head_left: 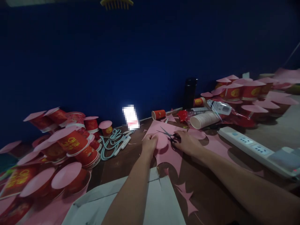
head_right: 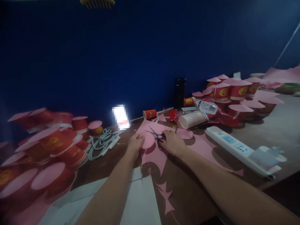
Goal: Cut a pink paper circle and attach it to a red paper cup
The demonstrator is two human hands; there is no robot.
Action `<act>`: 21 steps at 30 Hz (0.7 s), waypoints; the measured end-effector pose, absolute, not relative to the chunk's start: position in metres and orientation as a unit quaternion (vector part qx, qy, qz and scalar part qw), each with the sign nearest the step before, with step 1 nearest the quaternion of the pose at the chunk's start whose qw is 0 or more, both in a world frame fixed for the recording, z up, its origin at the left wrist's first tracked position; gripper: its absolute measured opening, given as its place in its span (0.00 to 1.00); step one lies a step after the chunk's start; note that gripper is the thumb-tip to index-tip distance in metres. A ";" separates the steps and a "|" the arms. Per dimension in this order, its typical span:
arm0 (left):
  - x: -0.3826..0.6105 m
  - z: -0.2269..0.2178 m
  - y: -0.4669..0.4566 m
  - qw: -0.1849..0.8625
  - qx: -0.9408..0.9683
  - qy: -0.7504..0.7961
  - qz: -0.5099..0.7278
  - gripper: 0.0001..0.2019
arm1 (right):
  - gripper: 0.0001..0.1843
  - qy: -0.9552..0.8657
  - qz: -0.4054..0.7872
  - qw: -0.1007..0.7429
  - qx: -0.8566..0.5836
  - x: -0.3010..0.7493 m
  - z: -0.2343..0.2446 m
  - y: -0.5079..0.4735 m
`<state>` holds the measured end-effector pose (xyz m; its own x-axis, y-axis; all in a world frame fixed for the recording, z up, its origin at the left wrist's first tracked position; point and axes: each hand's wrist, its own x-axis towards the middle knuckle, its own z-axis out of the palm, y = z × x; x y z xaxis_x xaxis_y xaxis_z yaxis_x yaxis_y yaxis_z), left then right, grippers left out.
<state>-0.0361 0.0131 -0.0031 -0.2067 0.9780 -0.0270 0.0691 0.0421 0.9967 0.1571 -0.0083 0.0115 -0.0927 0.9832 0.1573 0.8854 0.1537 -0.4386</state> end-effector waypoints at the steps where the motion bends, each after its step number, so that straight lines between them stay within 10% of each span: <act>1: -0.035 -0.002 0.012 0.424 0.465 0.588 0.508 0.06 | 0.27 -0.729 0.110 0.206 -0.644 0.158 0.011 -0.008; 7: -0.032 0.005 0.005 0.363 0.558 0.589 0.459 0.02 | 0.13 -0.740 0.061 0.181 -0.645 0.162 0.011 -0.006; 21: -0.032 0.004 0.004 0.309 0.619 0.609 0.387 0.06 | 0.17 -0.782 0.155 0.166 -0.580 0.171 0.020 -0.002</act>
<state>-0.0317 0.0036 0.0038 -0.0420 0.9938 0.1029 0.5153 -0.0667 0.8544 0.1707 -0.0022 0.0197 -0.2719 0.9589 0.0807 0.8560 0.2793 -0.4350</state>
